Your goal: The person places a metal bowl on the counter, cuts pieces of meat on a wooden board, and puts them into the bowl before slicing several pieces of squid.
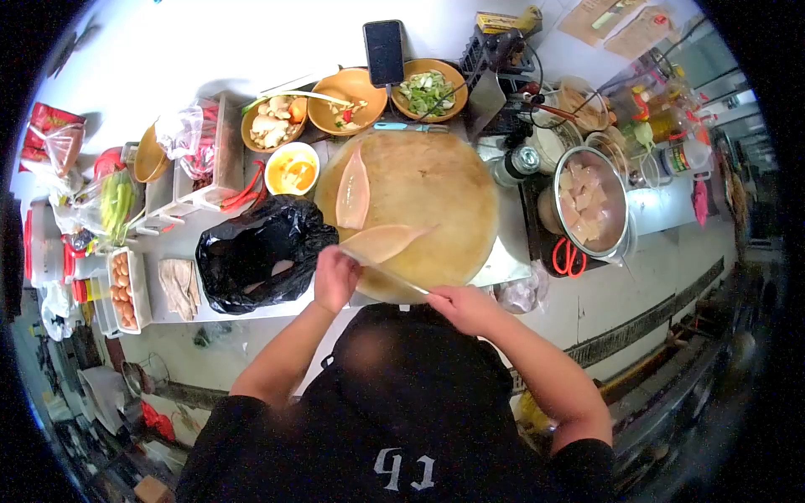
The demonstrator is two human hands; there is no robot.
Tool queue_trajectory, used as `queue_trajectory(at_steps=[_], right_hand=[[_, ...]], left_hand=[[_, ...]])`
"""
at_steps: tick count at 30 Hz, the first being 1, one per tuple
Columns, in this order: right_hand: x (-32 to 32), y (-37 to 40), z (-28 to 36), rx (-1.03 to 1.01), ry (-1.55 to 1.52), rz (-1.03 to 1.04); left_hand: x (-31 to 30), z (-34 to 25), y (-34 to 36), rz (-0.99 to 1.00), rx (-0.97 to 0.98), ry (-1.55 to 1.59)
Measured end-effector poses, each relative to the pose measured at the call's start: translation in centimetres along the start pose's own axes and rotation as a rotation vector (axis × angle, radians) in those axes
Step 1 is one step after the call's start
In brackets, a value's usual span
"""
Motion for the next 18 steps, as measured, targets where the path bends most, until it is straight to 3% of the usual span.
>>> queue_trajectory(at_steps=[2, 3, 5, 10, 13, 15, 16, 18], right_hand=[[0.1, 1.4, -1.2, 0.095, -0.060, -0.152], [0.2, 1.8, -1.4, 0.095, -0.062, -0.155], [0.0, 2.4, -1.9, 0.168, -0.092, -0.323], [0.7, 2.8, -3.3, 0.222, 0.037, -0.443], [1.0, 2.8, -3.6, 0.278, 0.088, -0.434], [1.1, 2.8, -3.4, 0.288, 0.070, -0.425], [1.1, 2.8, -3.1, 0.286, 0.080, -0.417], [1.1, 2.9, -3.1, 0.289, 0.087, -0.417]], left_hand=[[-1.0, -1.6, -1.8, -0.186, -0.179, -0.014], [-0.5, -1.5, -2.2, -0.184, -0.175, -0.016], [1.7, -0.5, -2.9, 0.233, -0.439, -0.018], [2.8, -5.9, -2.5, 0.524, -0.445, 0.198], [3.9, -7.8, -3.1, 0.503, -0.366, 0.087], [5.8, -7.7, -3.6, 0.297, 0.014, -0.197], [6.7, -7.5, -4.1, 0.303, 0.022, -0.199], [8.6, -7.9, -5.1, 0.440, 0.365, -0.367]])
Point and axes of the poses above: each hand's wrist, its own y-axis away from the middle knuckle, its own x-axis out of the palm, z = x × y, the point moved 2 cm from there along -y, towards the middle knuckle, and after that the axes turned 15 degrees about -x, right-handed, at the moved point
